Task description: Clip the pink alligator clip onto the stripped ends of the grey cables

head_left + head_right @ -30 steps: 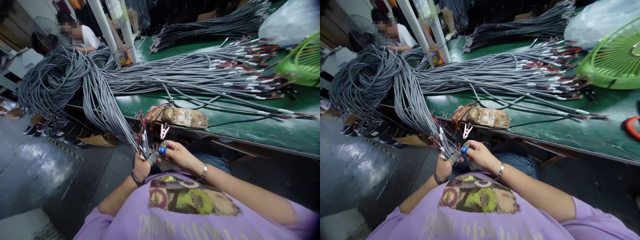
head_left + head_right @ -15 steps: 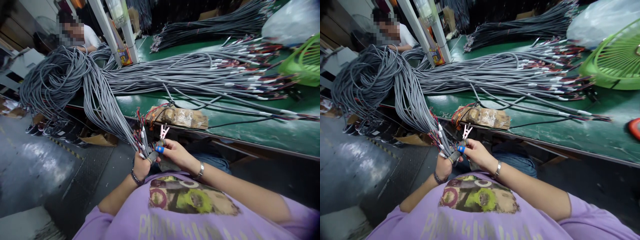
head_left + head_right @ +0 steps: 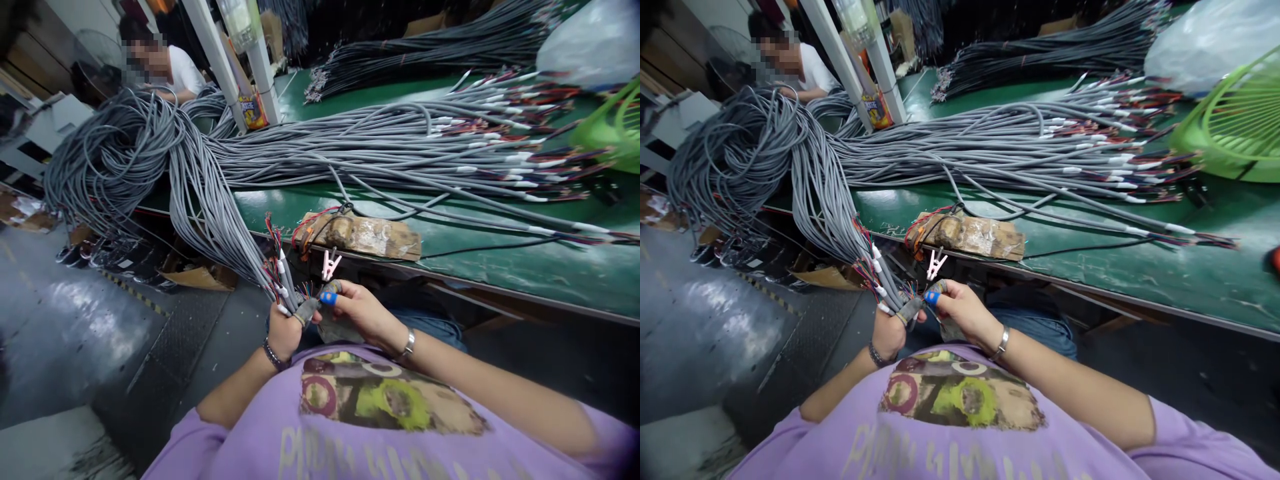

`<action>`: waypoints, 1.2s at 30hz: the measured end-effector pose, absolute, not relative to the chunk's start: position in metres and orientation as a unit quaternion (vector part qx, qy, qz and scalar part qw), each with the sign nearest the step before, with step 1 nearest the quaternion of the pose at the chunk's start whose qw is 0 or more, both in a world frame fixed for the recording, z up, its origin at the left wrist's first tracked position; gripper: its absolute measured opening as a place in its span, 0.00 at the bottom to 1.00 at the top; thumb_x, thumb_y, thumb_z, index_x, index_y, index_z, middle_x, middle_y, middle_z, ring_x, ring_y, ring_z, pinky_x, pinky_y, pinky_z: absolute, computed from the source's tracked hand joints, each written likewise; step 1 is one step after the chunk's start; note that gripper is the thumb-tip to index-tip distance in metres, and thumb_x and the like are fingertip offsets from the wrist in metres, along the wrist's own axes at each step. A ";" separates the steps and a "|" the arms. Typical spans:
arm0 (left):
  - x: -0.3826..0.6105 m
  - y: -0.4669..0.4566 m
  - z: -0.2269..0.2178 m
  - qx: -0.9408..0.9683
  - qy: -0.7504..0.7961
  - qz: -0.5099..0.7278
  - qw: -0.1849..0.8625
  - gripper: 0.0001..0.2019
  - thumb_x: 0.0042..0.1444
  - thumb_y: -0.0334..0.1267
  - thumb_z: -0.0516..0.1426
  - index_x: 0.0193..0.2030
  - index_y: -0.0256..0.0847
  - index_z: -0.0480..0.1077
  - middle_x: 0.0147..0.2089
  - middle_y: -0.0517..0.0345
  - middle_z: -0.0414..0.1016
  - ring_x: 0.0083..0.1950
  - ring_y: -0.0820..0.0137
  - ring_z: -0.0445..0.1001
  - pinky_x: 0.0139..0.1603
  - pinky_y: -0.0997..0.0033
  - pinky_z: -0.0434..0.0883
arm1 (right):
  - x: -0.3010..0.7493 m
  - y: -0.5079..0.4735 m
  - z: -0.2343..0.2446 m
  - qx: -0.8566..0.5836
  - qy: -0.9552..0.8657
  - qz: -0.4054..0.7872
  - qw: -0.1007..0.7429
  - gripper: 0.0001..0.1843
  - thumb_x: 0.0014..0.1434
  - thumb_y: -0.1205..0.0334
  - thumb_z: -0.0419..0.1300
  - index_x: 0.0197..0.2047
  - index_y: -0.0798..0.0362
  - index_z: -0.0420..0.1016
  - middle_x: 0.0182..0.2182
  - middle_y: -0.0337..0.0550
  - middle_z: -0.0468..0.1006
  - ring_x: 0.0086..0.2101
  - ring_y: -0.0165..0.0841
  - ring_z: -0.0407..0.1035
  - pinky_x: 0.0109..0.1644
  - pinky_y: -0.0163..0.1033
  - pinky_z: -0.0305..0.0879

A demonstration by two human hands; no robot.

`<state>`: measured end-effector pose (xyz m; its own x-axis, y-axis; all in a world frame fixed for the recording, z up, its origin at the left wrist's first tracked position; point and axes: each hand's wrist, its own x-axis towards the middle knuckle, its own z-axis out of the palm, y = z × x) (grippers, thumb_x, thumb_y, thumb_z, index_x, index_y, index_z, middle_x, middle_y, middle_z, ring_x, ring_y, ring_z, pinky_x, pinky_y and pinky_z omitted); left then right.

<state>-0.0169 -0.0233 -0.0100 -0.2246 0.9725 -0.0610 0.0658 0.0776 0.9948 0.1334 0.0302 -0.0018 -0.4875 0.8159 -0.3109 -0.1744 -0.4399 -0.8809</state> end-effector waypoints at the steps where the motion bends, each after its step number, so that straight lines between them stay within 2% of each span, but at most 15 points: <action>1: -0.017 -0.023 -0.008 0.448 0.587 0.510 0.440 0.16 0.52 0.46 0.63 0.22 0.36 0.76 0.21 0.54 0.76 0.24 0.69 0.74 0.29 0.71 0.72 | 0.134 0.031 0.000 -0.383 -0.424 0.754 0.323 0.19 0.44 0.47 0.68 0.27 0.52 0.68 0.18 0.33 0.68 0.21 0.26 0.58 0.27 0.34 0.53; 5: -0.017 -0.022 -0.004 0.462 0.582 0.498 0.446 0.16 0.53 0.46 0.62 0.22 0.36 0.76 0.20 0.54 0.76 0.24 0.70 0.74 0.29 0.71 0.71 | 0.132 0.035 0.009 -0.341 -0.463 0.762 0.296 0.19 0.49 0.46 0.65 0.34 0.53 0.71 0.20 0.37 0.74 0.24 0.29 0.63 0.29 0.35 0.54; 8: -0.017 -0.022 -0.004 0.463 0.580 0.491 0.456 0.16 0.53 0.46 0.62 0.22 0.36 0.76 0.20 0.55 0.76 0.23 0.70 0.73 0.29 0.71 0.71 | 0.128 0.037 0.012 -0.314 -0.473 0.771 0.290 0.19 0.50 0.46 0.65 0.35 0.54 0.71 0.19 0.38 0.74 0.24 0.30 0.66 0.29 0.36 0.54; 15: -0.019 -0.022 -0.004 0.476 0.564 0.488 0.467 0.17 0.53 0.46 0.62 0.21 0.36 0.76 0.21 0.54 0.76 0.23 0.71 0.72 0.28 0.72 0.70 | 0.122 0.039 0.000 -0.332 -0.438 0.780 0.299 0.22 0.47 0.44 0.68 0.29 0.55 0.71 0.18 0.37 0.73 0.22 0.29 0.66 0.29 0.37 0.56; 21: -0.020 -0.024 -0.005 0.481 0.556 0.493 0.466 0.17 0.52 0.48 0.62 0.22 0.36 0.76 0.22 0.54 0.77 0.24 0.70 0.73 0.29 0.70 0.72 | 0.122 0.034 -0.003 -0.321 -0.359 0.829 0.283 0.21 0.43 0.46 0.70 0.26 0.54 0.68 0.17 0.38 0.73 0.21 0.29 0.66 0.27 0.35 0.53; 26: -0.018 -0.024 0.002 0.476 0.579 0.481 0.455 0.17 0.52 0.48 0.62 0.20 0.37 0.75 0.20 0.55 0.76 0.23 0.70 0.72 0.29 0.70 0.72 | 0.125 0.032 -0.004 -0.355 -0.412 0.774 0.324 0.19 0.45 0.47 0.69 0.27 0.53 0.69 0.17 0.34 0.71 0.21 0.27 0.63 0.28 0.35 0.56; 31: -0.016 -0.025 0.003 0.482 0.596 0.481 0.426 0.13 0.50 0.42 0.63 0.19 0.39 0.74 0.18 0.57 0.74 0.23 0.69 0.73 0.28 0.71 0.71 | 0.126 0.031 0.006 -0.324 -0.495 0.747 0.303 0.18 0.47 0.48 0.68 0.27 0.52 0.68 0.19 0.37 0.75 0.24 0.31 0.69 0.32 0.38 0.64; 36: -0.015 -0.025 -0.003 0.492 0.594 0.479 0.419 0.10 0.49 0.38 0.62 0.20 0.39 0.74 0.19 0.58 0.75 0.23 0.69 0.74 0.28 0.72 0.71 | 0.126 0.034 0.015 -0.368 -0.542 0.700 0.284 0.17 0.45 0.50 0.69 0.25 0.51 0.68 0.18 0.37 0.75 0.22 0.32 0.69 0.29 0.37 0.64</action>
